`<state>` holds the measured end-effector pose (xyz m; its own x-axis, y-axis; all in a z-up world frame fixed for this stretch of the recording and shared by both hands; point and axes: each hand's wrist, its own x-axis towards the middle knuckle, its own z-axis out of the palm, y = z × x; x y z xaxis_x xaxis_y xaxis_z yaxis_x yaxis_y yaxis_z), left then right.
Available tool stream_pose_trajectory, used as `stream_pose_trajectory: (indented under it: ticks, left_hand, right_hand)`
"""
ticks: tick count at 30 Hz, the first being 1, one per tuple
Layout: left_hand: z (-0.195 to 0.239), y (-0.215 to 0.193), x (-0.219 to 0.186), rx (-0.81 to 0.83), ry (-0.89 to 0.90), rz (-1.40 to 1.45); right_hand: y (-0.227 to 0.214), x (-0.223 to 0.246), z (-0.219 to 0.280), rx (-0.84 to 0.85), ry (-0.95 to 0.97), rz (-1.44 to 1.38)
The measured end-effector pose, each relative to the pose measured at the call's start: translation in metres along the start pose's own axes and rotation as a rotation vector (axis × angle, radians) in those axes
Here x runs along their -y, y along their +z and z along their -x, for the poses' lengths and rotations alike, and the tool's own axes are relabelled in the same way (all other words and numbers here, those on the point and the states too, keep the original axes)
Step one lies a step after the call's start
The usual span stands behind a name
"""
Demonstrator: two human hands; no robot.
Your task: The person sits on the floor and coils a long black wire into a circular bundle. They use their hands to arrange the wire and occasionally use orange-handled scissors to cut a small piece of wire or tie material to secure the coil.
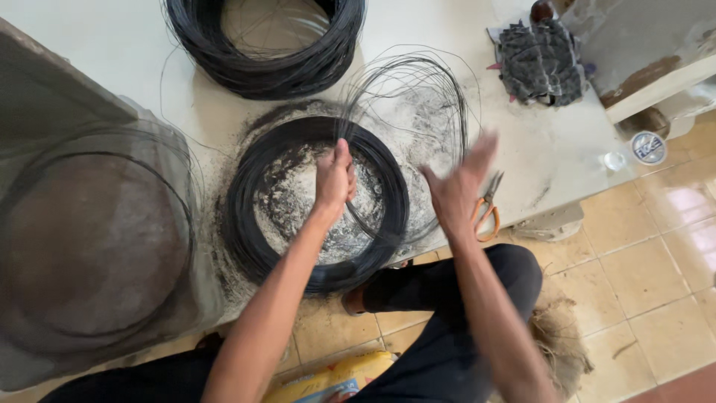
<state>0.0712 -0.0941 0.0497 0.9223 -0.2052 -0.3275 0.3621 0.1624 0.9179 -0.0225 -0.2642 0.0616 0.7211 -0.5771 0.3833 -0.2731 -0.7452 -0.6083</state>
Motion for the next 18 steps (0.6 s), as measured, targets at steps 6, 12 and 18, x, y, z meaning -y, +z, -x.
stream_pose_trajectory:
  ticks: [6,12,18]
  left_hand:
    - [0.020,-0.001,-0.007,0.116,-0.030,-0.014]
    - [0.018,-0.009,-0.003,0.222,-0.003,-0.046]
    - [-0.005,-0.042,0.000,0.169,-0.145,-0.018]
  right_hand:
    - [0.113,-0.060,-0.118,0.106,-0.072,0.509]
    - [0.171,-0.098,-0.175,0.008,-0.174,0.282]
    - [0.173,-0.127,-0.215,-0.013,-0.507,0.066]
